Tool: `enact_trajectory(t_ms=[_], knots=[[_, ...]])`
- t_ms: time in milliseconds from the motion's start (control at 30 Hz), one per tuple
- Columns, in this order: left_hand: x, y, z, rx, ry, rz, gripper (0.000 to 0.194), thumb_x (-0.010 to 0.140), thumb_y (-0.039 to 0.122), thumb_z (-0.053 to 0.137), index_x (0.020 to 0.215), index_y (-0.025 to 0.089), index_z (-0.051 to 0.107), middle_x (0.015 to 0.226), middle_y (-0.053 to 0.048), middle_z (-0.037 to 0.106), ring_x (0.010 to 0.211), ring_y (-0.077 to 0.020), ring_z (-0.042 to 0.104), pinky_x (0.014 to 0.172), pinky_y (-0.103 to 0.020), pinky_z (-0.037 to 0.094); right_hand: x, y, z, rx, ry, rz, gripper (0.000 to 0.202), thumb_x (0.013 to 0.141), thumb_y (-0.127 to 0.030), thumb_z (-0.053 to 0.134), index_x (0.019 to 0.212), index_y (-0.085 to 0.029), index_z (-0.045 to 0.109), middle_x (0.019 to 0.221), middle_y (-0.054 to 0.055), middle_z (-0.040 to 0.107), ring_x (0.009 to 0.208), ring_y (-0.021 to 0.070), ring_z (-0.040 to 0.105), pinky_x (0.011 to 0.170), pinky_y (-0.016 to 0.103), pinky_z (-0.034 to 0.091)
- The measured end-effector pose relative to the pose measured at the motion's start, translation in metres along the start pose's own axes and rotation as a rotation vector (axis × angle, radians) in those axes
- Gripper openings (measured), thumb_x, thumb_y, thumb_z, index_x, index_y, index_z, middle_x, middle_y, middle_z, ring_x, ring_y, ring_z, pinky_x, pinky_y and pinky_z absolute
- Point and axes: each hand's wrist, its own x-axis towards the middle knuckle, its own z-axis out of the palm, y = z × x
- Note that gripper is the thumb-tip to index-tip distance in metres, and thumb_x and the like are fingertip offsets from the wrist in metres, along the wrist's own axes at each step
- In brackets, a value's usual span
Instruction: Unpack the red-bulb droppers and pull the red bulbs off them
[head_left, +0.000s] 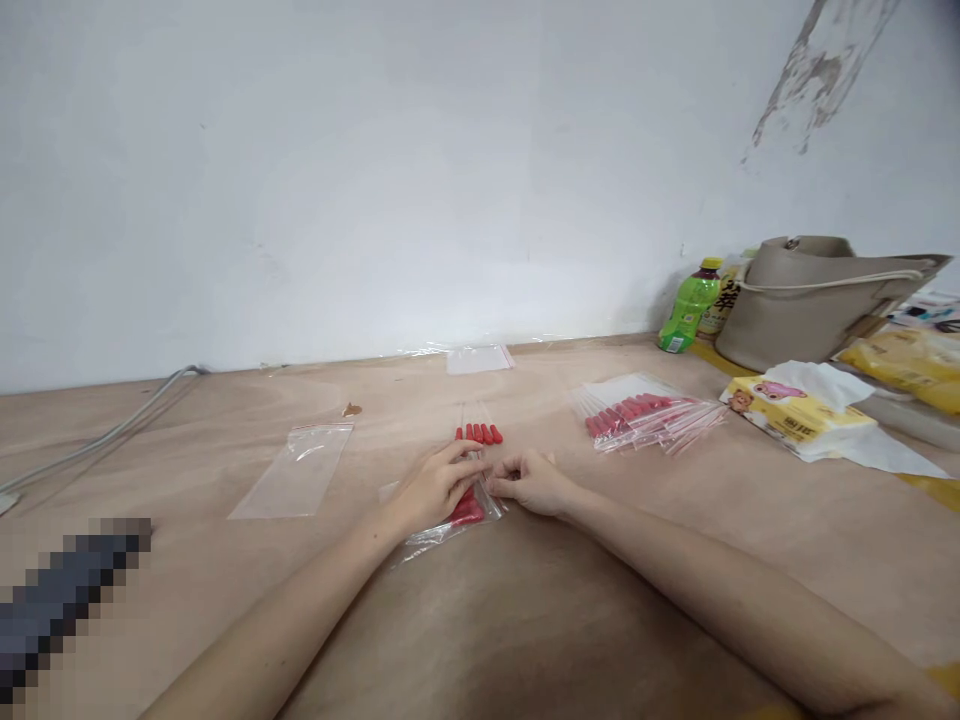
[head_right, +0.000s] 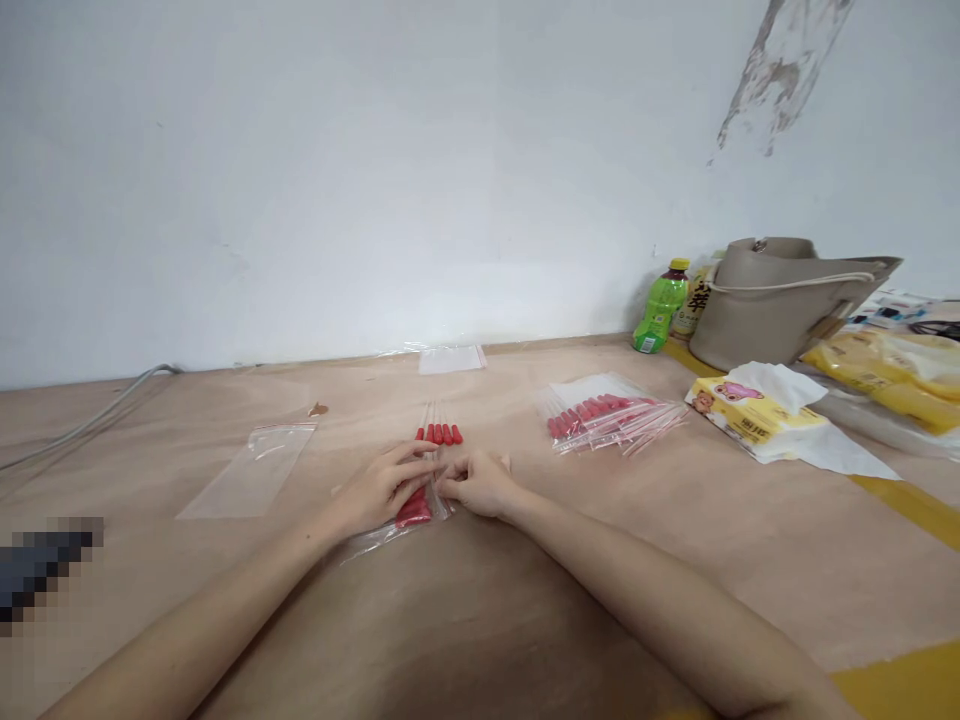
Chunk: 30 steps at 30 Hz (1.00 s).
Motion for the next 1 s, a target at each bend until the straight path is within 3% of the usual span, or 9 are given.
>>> enact_trajectory(t_ms=[367, 533, 700, 900, 1000], knots=[[0.002, -0.007, 0.011, 0.095, 0.216, 0.256, 0.021, 0.086, 0.017, 0.043, 0.087, 0.018, 0.064, 0.092, -0.005, 0.065, 0.084, -0.0133, 0.060, 0.075, -0.027, 0.049, 0.001, 0.004, 0.003, 0.073, 0.014, 0.033, 0.027, 0.068, -0.040, 0.059, 0.060, -0.015, 0.063, 0.053, -0.004, 0.053, 0.056, 0.0095, 0.046, 0.063, 0.023, 0.033], [0.004, -0.003, 0.008, 0.149, 0.131, 0.247, 0.025, 0.086, 0.011, 0.037, 0.082, 0.017, 0.061, 0.086, -0.004, 0.065, 0.077, -0.0119, 0.059, 0.070, -0.024, 0.047, -0.001, -0.002, 0.002, -0.017, 0.053, 0.093, 0.025, 0.075, -0.031, 0.048, 0.059, -0.016, 0.061, 0.052, -0.005, 0.051, 0.058, 0.0102, 0.046, 0.072, 0.027, 0.032], [0.003, -0.002, 0.007, 0.184, 0.065, 0.186, 0.025, 0.086, 0.009, 0.035, 0.080, 0.015, 0.058, 0.086, -0.005, 0.063, 0.077, -0.0140, 0.058, 0.068, -0.025, 0.046, -0.002, -0.004, 0.000, -0.100, 0.104, 0.088, 0.024, 0.072, -0.024, 0.045, 0.054, -0.016, 0.057, 0.052, -0.005, 0.049, 0.061, 0.0116, 0.045, 0.076, 0.029, 0.028], [0.004, -0.002, 0.010, 0.168, 0.059, 0.175, 0.020, 0.086, 0.010, 0.037, 0.085, 0.015, 0.056, 0.088, -0.004, 0.063, 0.078, -0.0148, 0.057, 0.069, -0.026, 0.046, -0.005, -0.008, -0.002, -0.111, 0.044, 0.030, 0.025, 0.076, -0.036, 0.048, 0.068, -0.020, 0.065, 0.063, -0.004, 0.058, 0.070, 0.0141, 0.051, 0.085, 0.036, 0.022], [0.005, 0.001, 0.008, 0.159, 0.029, 0.179, 0.018, 0.086, 0.010, 0.039, 0.089, 0.016, 0.055, 0.092, -0.004, 0.062, 0.081, -0.0144, 0.057, 0.070, -0.026, 0.046, -0.005, -0.007, -0.001, -0.104, 0.026, 0.027, 0.027, 0.077, -0.036, 0.048, 0.066, -0.019, 0.065, 0.062, -0.004, 0.058, 0.069, 0.0141, 0.051, 0.087, 0.037, 0.021]])
